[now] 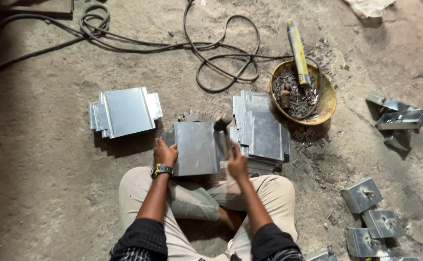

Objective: The person sits on the floor and uses a hammer to repeatedly strike a stack of rectangular metal sheets. They hold the sheets steady with one hand while striking them with the other, occasionally adjusting the stack's position.

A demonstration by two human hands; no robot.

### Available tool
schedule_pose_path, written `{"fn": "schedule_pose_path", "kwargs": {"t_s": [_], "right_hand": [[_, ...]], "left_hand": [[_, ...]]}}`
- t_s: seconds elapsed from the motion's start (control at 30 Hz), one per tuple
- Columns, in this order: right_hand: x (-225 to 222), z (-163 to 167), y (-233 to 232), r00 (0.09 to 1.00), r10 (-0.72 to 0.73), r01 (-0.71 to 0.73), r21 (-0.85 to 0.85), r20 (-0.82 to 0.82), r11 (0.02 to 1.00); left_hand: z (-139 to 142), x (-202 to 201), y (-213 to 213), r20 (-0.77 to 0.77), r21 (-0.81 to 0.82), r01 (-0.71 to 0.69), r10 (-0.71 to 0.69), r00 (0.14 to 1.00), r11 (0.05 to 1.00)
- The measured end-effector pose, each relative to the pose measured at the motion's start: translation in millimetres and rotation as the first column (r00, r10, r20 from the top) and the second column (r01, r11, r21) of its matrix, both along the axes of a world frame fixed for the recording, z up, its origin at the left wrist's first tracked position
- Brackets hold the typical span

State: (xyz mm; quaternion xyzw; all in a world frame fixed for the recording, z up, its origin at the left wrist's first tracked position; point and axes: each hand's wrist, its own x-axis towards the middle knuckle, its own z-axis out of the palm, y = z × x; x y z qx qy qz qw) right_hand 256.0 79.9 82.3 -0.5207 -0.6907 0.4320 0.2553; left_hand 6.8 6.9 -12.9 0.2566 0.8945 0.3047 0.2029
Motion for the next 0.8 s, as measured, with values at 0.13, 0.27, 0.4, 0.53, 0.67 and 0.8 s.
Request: {"fn": "schedule_pose_path", "kwargs": {"t_s": [0.13, 0.27, 0.4, 0.53, 0.67, 0.8], "right_hand": [[21, 62, 1, 0.973, -0.114, 0.136, 0.104, -0.198, 0.985], [32, 143, 11, 0.866, 0.102, 0.249, 0.6, -0.489, 0.76], [20, 138, 19, 0.65, 0.286, 0.375, 0.624, -0.704, 0.685], [-13, 55, 0, 0.942, 0.004, 0.244, 0.693, -0.335, 0.678], [-5, 26, -13, 0.998, -0.035, 0.042, 0.142, -0.056, 0.989], [17, 93, 3, 0.966, -0.057, 0.11, 0.202, -0.253, 0.973]], "left_hand": [[6, -1, 3, 0.013, -0.021, -0.012, 0.012, 1.0, 1.0], [12, 0, 0, 0.027, -0.05, -0.006, 0.007, 1.0, 0.999], [10, 2, -3, -0.006, -0.027, -0.02, 0.02, 1.0, 0.999], [5, 3, -1, 0.026, -0.021, -0.031, 0.032, 0.999, 0.999], [1, 2, 3, 0.022, -0.032, -0.024, 0.024, 0.999, 0.999], [1, -1, 3, 0.026, -0.034, -0.017, 0.018, 0.999, 0.999]]}}
